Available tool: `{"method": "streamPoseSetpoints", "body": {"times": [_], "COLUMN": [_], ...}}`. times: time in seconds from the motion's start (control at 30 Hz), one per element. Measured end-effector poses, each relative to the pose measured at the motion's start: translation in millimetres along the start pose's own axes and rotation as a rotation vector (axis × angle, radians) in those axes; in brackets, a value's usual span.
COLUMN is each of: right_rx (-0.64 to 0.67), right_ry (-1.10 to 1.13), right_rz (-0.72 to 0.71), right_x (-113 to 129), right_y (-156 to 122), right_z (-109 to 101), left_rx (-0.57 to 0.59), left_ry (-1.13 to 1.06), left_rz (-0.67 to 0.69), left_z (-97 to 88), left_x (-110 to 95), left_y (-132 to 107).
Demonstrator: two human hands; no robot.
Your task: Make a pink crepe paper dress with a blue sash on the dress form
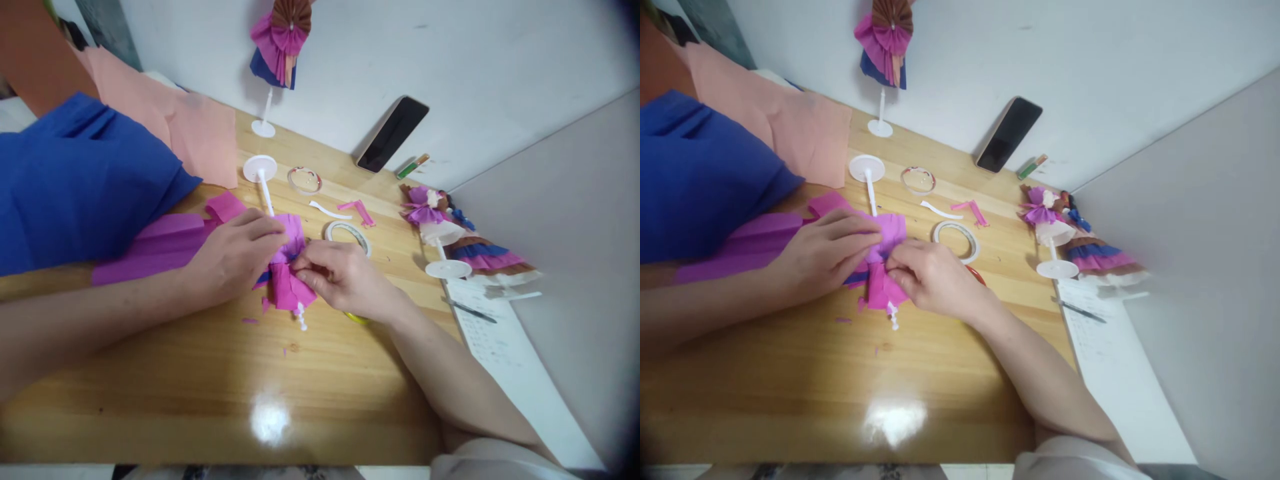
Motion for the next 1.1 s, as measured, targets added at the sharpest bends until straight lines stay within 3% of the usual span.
{"method": "streamPoseSetpoints", "body": {"times": [0.13, 0.4, 0.93, 1.1], "right_rx": [0.007, 0.056, 0.12, 0.121], "right_ry": [-0.096, -0.457, -0.565, -0.486], "right_rz": [0.078, 0.043, 0.124, 0.124], "right_x": [-0.9, 6.5, 5.0, 4.5], "right_y": [1.6, 6.7, 10.8, 12.0], "right_z": [0.6, 2.8, 11.4, 11.9], "left_rx": [0.024, 0.057, 0.052, 0.063], "left_ry": [-0.092, -0.18, -0.235, -0.192], "left_rz": [-0.046, -0.078, -0.12, -0.238], "left_z": [4.5, 3.7, 6.6, 4.7], "left_x": [12.2, 9.9, 13.5, 5.7], "left_y": [1.4, 1.9, 0.0, 1.6]}}
Point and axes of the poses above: each hand's wrist, its own y-axis towards the middle knuckle, its own z-axis out of the palm, x = y × z, the point moved 2 cm from there along y, towards the middle knuckle, and after that the axes turned 12 degrees about -y, right-handed, at the moved point
